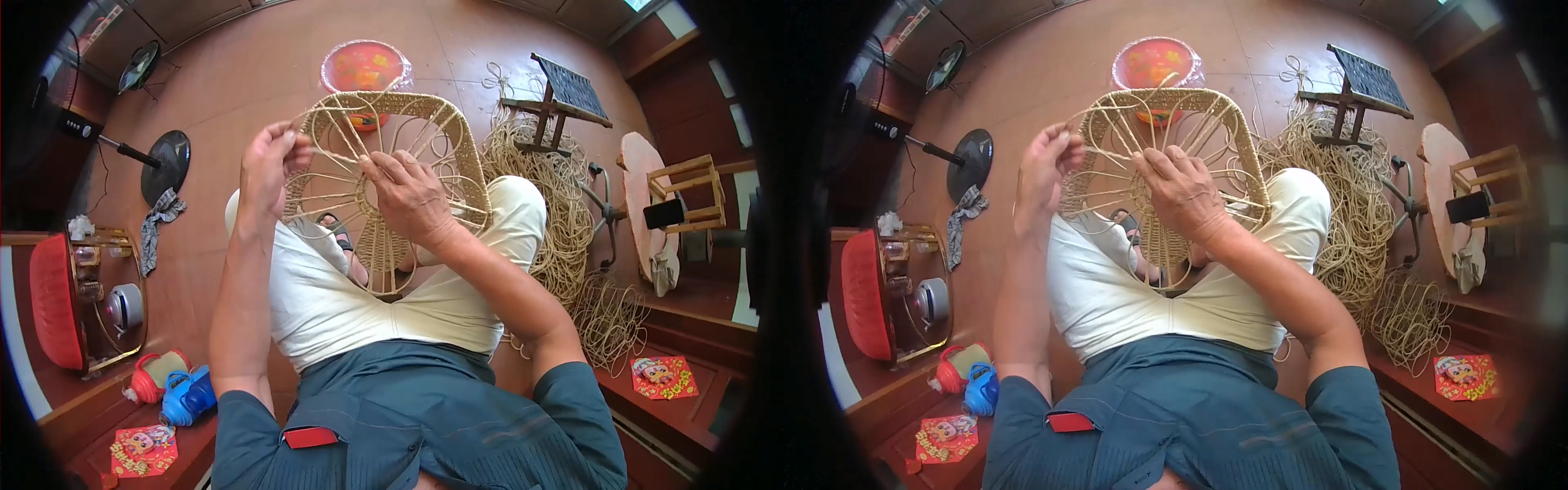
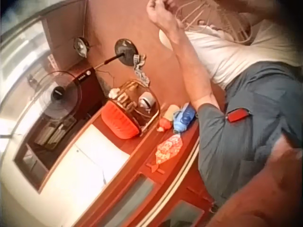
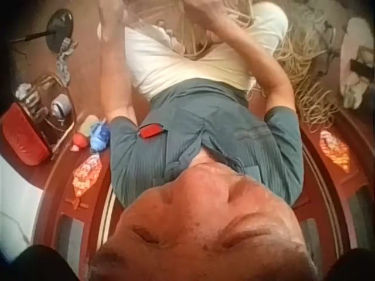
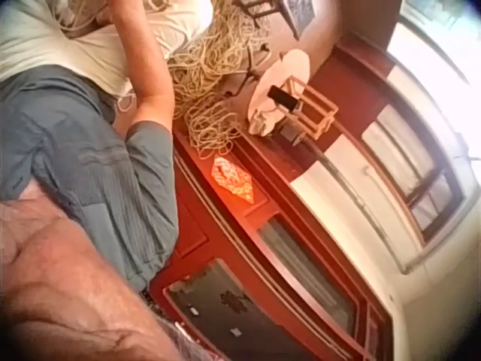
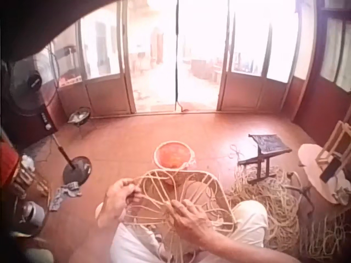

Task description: Weaving straw strands into a patterned frame to create a hand-crafted decorative object.

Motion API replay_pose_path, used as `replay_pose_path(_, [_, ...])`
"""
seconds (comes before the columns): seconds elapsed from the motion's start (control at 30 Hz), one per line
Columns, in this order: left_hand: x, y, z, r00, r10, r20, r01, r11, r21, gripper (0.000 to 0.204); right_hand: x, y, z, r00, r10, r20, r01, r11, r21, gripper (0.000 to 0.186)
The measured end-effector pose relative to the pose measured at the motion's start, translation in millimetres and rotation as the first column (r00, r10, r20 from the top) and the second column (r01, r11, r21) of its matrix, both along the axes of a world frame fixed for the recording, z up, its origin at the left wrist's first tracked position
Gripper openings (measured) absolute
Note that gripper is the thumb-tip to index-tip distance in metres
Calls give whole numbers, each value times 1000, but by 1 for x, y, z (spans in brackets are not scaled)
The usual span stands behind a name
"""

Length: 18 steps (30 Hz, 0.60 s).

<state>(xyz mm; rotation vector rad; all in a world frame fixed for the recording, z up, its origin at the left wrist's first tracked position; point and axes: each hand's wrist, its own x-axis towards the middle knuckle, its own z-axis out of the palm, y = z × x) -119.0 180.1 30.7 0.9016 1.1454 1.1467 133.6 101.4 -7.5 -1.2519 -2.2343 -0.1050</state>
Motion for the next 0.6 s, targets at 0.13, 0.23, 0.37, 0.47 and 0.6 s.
replay_pose_path(0.13, [21, 41, 6, 1000, -4, -17, 5, 995, 99, 24, -4, 0, 3, 988, -56, 145, 61, 998, -26, 64])
replay_pose_path(0.23, [41, 54, 9, 996, -86, -27, 88, 991, 101, 20, -5, 1, 4, 984, -47, 172, 59, 996, -67, 67])
replay_pose_path(0.37, [51, 37, 15, 974, 26, -227, 41, 957, 287, 24, -4, 2, 1, 978, -57, 200, 69, 996, -55, 68])
replay_pose_path(0.47, [51, 8, 15, 823, 73, -563, 58, 976, 212, 27, -4, 1, -1, 983, -62, 172, 70, 997, -42, 68])
replay_pose_path(0.6, [67, 0, 2, 825, -72, -560, 110, 993, 35, 25, -5, 1, -1, 986, -63, 154, 66, 998, -15, 68])
